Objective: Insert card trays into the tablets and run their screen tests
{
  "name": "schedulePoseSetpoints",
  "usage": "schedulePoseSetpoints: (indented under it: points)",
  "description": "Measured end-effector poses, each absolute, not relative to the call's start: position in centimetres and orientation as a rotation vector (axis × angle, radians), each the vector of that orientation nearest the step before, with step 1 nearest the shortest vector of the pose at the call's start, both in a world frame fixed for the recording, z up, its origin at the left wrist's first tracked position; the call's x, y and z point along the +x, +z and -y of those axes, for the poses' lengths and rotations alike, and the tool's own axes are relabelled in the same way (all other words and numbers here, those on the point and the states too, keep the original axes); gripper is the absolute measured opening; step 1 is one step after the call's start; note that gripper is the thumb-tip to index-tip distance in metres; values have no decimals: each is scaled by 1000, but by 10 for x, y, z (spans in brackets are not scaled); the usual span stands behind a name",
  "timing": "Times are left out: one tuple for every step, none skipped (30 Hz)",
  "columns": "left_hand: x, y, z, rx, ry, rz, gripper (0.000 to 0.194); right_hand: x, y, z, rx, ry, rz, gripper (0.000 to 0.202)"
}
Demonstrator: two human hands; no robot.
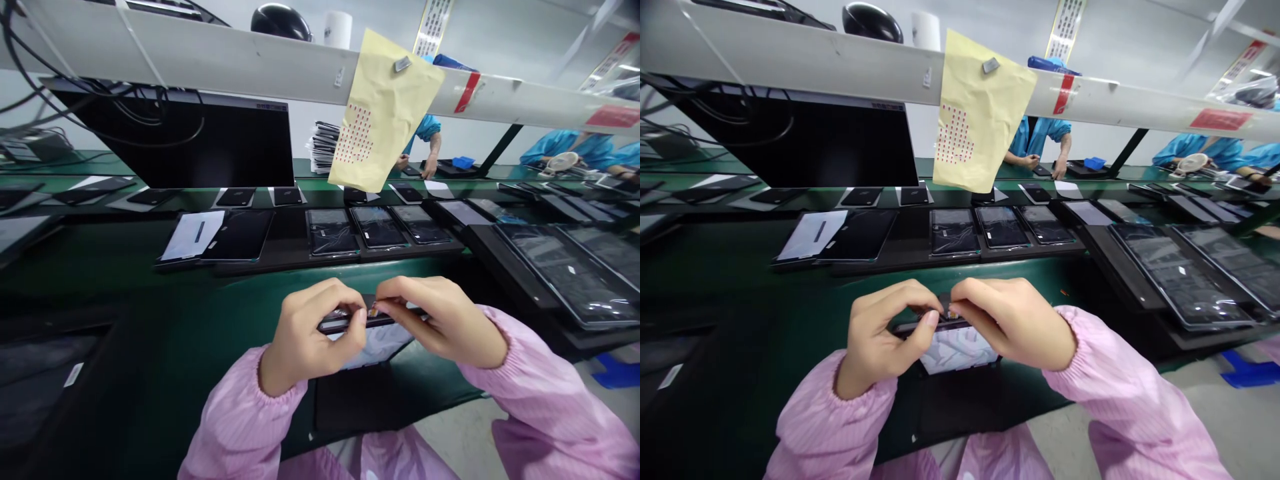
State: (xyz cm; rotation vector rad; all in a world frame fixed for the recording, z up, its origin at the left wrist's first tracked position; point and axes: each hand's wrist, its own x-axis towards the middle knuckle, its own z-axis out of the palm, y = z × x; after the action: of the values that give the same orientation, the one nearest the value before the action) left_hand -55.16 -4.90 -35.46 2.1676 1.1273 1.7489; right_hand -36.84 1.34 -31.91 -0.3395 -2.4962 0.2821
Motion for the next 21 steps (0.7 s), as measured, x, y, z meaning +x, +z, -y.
schedulePoseSetpoints:
  points:
    - [-551, -356, 49, 2164, 1770, -1127, 11, -367, -318, -13, -331, 270, 2515, 6]
    - [-550, -357, 49, 2158, 1792, -1124, 10, -366, -317, -13, -327, 261, 2534, 6]
    - [-549, -357, 48, 2152, 1810, -1123, 10, -366, -315, -13, -327, 255, 2552, 7]
    - [-549, -358, 48, 2145, 1821, -1125, 10, -365, -314, -12, -326, 250, 2572, 7]
    - [-548, -359, 47, 2138, 1835, -1126, 10, -365, -313, -12, -322, 245, 2594, 8]
    - [-548, -359, 47, 2134, 1843, -1127, 10, -365, -313, -12, -315, 240, 2614, 8]
    - [-548, -359, 47, 2132, 1848, -1130, 10, -365, -312, -13, -305, 234, 2630, 8]
    - [-548, -359, 46, 2132, 1851, -1132, 10, -365, -312, -13, -294, 229, 2646, 8]
    - [-548, -359, 46, 2134, 1856, -1132, 11, -366, -312, -14, -284, 228, 2657, 9]
    - [-548, -359, 46, 2137, 1863, -1129, 11, -366, -312, -16, -271, 233, 2662, 9]
    - [-548, -359, 45, 2138, 1870, -1129, 11, -366, -312, -17, -255, 244, 2666, 9]
    - [-548, -359, 45, 2137, 1877, -1131, 11, -367, -313, -18, -232, 258, 2670, 10]
    - [-548, -360, 44, 2136, 1884, -1135, 11, -367, -313, -19, -206, 274, 2675, 11]
    - [-548, -360, 44, 2135, 1889, -1139, 11, -368, -313, -21, -182, 286, 2679, 12]
    - [-547, -360, 44, 2132, 1897, -1145, 11, -368, -313, -22, -162, 294, 2684, 12]
    - [-547, -360, 43, 2130, 1900, -1151, 11, -369, -313, -23, -145, 297, 2694, 13]
    - [-547, -360, 43, 2128, 1904, -1156, 11, -369, -313, -23, -136, 299, 2705, 14]
    - [-547, -361, 42, 2127, 1908, -1159, 11, -369, -313, -24, -129, 301, 2718, 15]
    - [-547, -361, 42, 2127, 1911, -1158, 11, -369, -314, -25, -127, 305, 2730, 16]
    - [-547, -361, 41, 2127, 1912, -1157, 11, -369, -314, -25, -127, 311, 2741, 17]
    - [-547, -361, 40, 2129, 1910, -1152, 11, -369, -314, -26, -132, 320, 2750, 17]
